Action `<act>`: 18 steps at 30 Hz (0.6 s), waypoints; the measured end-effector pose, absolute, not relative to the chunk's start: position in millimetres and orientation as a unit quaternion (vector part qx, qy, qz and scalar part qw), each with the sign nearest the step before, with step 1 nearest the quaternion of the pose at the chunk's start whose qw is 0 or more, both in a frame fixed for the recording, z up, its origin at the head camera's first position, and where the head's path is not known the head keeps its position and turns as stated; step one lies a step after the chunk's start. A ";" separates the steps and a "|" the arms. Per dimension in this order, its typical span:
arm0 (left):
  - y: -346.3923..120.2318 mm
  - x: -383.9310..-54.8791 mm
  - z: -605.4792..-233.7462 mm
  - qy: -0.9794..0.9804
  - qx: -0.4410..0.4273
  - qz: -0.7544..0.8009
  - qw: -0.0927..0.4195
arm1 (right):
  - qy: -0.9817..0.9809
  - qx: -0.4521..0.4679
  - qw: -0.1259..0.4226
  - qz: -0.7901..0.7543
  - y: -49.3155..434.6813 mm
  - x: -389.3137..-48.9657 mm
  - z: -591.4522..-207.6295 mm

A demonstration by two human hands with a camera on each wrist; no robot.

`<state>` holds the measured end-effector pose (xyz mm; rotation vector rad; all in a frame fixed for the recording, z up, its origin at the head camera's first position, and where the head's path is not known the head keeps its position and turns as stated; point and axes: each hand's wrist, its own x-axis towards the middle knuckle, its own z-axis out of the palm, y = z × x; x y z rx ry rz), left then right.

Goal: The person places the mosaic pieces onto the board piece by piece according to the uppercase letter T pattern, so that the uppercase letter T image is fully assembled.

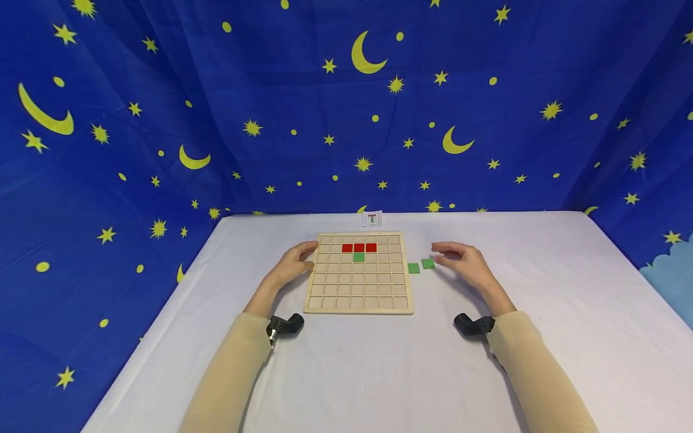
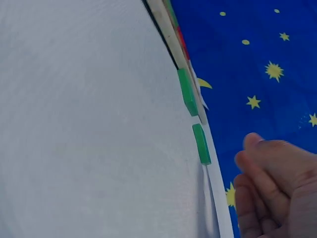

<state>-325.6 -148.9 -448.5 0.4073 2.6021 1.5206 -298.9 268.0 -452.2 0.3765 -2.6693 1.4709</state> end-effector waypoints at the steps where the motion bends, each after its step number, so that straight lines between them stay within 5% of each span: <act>1: -148.7 -325.4 -448.4 0.855 0.133 0.498 0.050 | -0.869 0.123 0.030 0.478 268.2 -299.0 -453.6; 18: -148.2 -322.6 -445.9 0.859 0.129 0.493 0.047 | -0.894 0.168 0.042 0.414 267.1 -300.2 -466.4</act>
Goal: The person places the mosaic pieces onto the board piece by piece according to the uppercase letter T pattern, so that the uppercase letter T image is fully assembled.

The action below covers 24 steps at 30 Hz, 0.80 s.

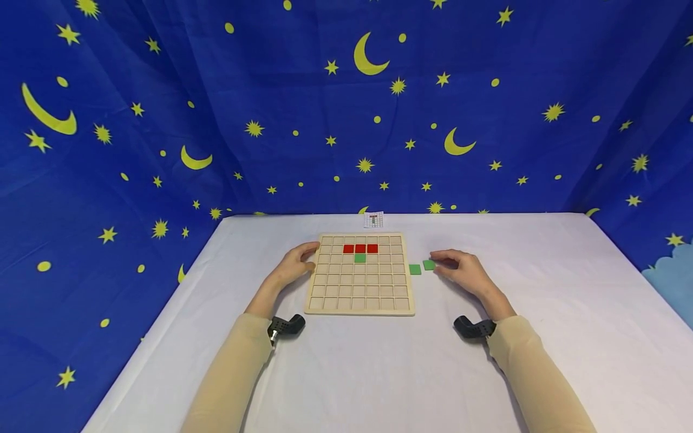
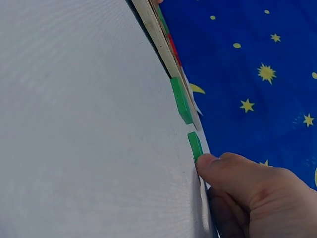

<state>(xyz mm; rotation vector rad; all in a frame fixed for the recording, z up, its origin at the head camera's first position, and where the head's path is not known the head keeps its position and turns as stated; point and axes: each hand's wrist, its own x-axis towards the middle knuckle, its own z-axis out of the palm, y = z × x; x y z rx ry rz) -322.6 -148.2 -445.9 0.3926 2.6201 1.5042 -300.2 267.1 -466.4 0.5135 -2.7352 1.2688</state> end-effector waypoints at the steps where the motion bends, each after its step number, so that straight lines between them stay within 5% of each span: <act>1: -148.2 -322.5 -445.9 0.859 0.128 0.493 0.047 | -0.894 0.169 0.044 0.412 267.2 -300.1 -466.6; 24: -148.3 -323.0 -447.6 0.857 0.125 0.497 0.047 | -0.894 0.133 0.075 0.422 267.3 -299.5 -460.5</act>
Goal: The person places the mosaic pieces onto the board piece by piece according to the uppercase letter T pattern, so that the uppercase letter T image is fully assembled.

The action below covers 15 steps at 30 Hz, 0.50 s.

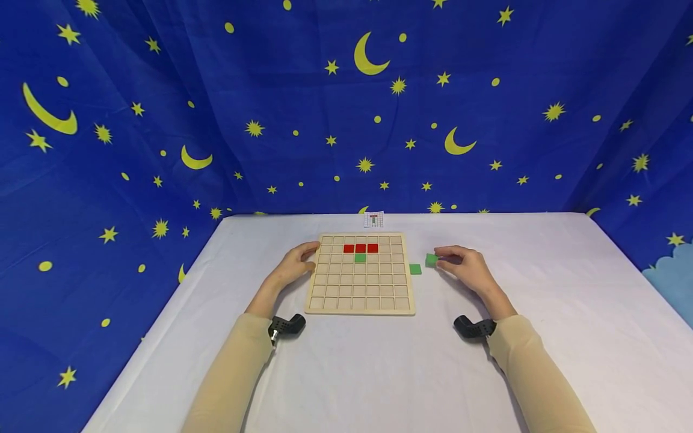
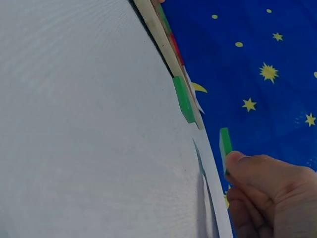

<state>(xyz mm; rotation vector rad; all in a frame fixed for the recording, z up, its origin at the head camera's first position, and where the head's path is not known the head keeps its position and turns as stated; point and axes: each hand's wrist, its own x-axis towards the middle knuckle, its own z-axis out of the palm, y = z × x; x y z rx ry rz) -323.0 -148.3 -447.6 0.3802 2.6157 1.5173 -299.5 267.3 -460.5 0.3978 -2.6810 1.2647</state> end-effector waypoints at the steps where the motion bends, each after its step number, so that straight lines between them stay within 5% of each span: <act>1: -148.1 -323.0 -447.3 0.857 0.125 0.497 0.048 | -0.893 0.132 0.076 0.424 267.5 -299.5 -458.5; 15: -147.9 -322.3 -445.2 0.862 0.122 0.490 0.049 | -0.878 0.167 0.103 0.436 257.5 -294.3 -429.0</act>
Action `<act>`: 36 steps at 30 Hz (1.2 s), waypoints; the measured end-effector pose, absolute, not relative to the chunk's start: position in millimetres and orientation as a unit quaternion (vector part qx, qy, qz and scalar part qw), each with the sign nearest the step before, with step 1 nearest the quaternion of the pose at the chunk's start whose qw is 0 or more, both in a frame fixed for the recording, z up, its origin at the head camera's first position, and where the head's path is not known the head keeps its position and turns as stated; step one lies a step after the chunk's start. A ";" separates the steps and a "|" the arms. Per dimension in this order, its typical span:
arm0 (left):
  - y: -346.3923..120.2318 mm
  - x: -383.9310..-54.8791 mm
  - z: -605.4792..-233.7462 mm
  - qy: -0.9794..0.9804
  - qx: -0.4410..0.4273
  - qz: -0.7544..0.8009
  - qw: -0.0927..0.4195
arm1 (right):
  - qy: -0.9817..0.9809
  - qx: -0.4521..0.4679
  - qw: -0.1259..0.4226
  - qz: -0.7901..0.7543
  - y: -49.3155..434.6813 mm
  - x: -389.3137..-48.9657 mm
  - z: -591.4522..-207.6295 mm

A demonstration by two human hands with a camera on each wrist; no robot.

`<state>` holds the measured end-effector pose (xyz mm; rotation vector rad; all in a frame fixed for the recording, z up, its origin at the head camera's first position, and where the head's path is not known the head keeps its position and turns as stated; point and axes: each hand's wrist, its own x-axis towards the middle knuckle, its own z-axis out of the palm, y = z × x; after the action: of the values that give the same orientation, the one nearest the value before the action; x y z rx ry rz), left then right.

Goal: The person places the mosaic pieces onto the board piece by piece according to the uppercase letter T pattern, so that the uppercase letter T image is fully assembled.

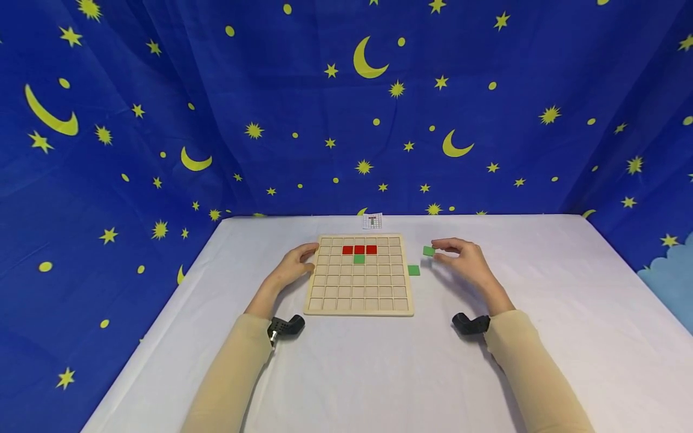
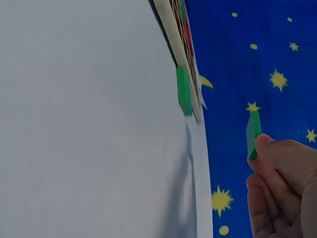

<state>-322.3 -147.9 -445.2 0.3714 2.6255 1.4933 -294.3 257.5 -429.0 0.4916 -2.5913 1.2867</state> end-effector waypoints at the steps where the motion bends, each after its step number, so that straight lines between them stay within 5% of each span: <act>1: -147.9 -322.3 -445.3 0.862 0.122 0.490 0.049 | -0.876 0.170 0.102 0.440 254.9 -294.0 -428.8; 24: -149.1 -322.8 -446.0 0.861 0.126 0.492 0.044 | -0.820 0.230 -0.013 0.524 148.4 -278.5 -407.2; 36: -149.1 -323.7 -447.5 0.860 0.130 0.491 0.039 | -0.815 0.208 0.007 0.541 121.3 -275.2 -414.6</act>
<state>-323.7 -149.1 -447.5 0.3984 2.6368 1.5060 -275.2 121.3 -414.6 0.6498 -2.5498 1.6911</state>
